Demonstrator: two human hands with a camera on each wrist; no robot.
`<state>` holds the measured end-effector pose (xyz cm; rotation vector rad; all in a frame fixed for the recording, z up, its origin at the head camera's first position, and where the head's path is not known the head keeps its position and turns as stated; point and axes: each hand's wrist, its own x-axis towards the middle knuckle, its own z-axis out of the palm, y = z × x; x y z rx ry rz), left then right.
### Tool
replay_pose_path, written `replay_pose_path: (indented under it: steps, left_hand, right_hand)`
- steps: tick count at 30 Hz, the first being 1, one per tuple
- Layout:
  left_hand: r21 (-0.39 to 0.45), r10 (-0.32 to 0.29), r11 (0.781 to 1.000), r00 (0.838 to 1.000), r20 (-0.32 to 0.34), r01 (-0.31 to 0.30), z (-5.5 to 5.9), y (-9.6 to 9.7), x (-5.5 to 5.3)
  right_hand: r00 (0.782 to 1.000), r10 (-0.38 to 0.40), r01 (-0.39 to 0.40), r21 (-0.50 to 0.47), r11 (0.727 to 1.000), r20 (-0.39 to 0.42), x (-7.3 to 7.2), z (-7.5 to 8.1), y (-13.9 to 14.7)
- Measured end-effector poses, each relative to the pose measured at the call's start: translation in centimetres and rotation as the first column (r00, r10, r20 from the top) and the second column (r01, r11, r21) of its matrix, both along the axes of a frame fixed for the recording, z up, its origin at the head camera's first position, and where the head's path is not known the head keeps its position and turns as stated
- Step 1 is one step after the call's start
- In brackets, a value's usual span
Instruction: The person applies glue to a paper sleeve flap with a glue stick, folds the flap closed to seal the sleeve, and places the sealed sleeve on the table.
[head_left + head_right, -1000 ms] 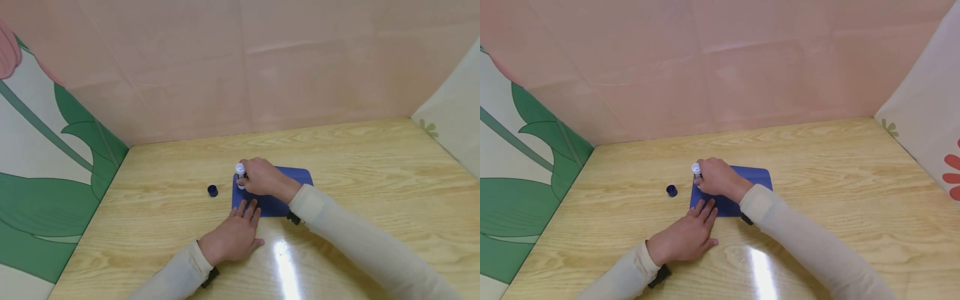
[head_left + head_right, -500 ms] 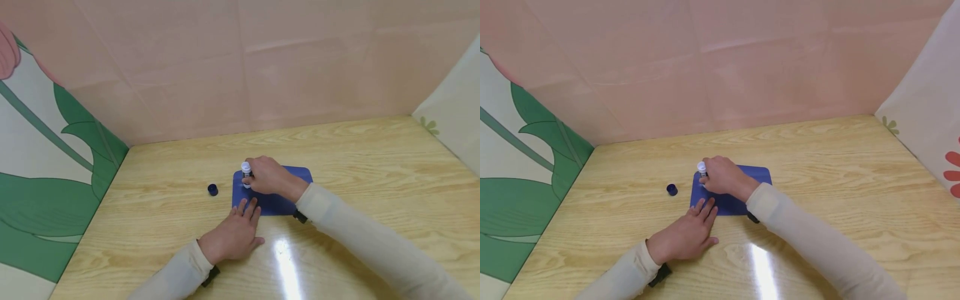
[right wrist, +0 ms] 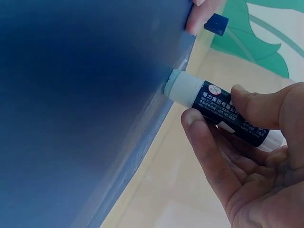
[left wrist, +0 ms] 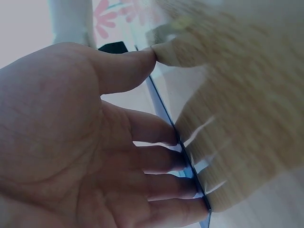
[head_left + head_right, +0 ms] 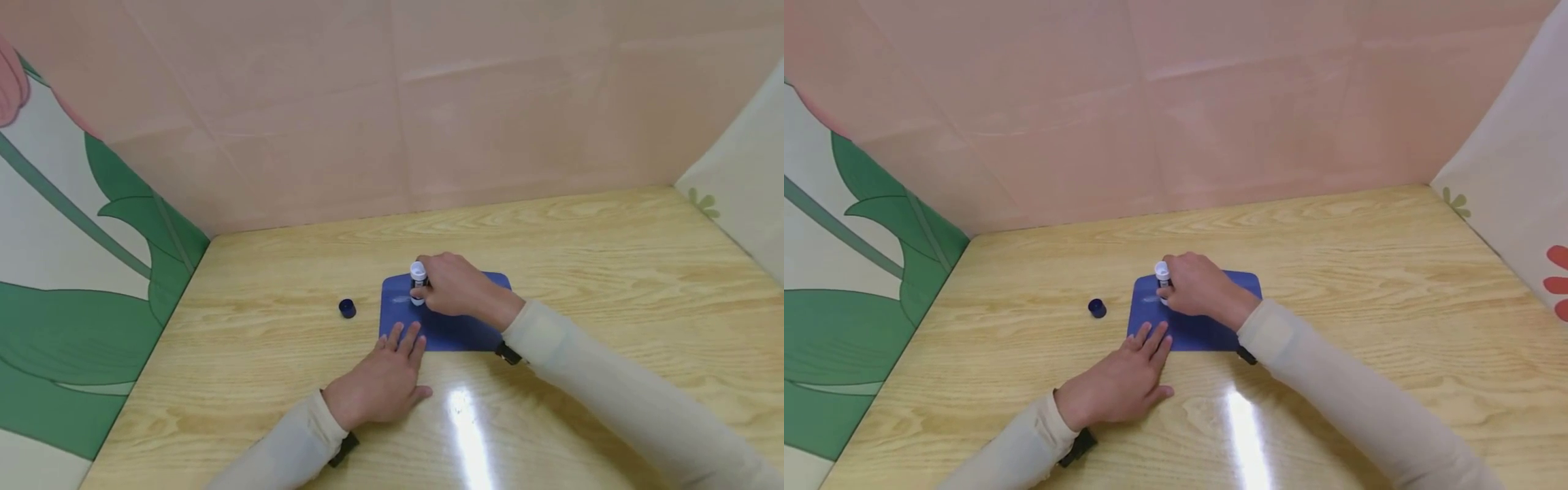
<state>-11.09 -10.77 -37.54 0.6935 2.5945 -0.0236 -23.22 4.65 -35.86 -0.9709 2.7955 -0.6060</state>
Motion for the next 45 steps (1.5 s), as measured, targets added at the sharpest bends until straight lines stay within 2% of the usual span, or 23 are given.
replay_pose_path:
  steps: [7,14,23,37,45]
  left_hand:
    - [0.003,0.001,1.000,1.000,-0.019,-0.001,-0.1,0.0,0.1]
    - [0.001,0.012,1.000,1.000,0.005,-0.012,0.0,0.1,0.0]
    - [-0.012,0.018,1.000,1.000,0.018,-0.017,0.0,0.1,0.1]
    - [-0.015,0.006,1.000,1.000,-0.020,-0.006,0.1,0.1,0.1]
    - [-0.009,0.009,1.000,1.000,-0.006,-0.009,0.1,0.1,0.2]
  right_hand:
    - [1.000,-0.006,0.006,0.024,1.000,-0.014,0.1,0.2,0.8]
    - [1.000,-0.026,0.027,0.049,0.998,-0.012,0.3,0.1,1.7]
    - [0.999,-0.025,0.026,0.033,0.999,-0.020,0.3,0.2,3.2]
    - [0.999,-0.039,0.040,0.033,0.999,-0.034,0.1,0.4,5.6]
    - [0.999,-0.046,0.047,0.017,0.999,-0.018,0.4,0.5,7.1]
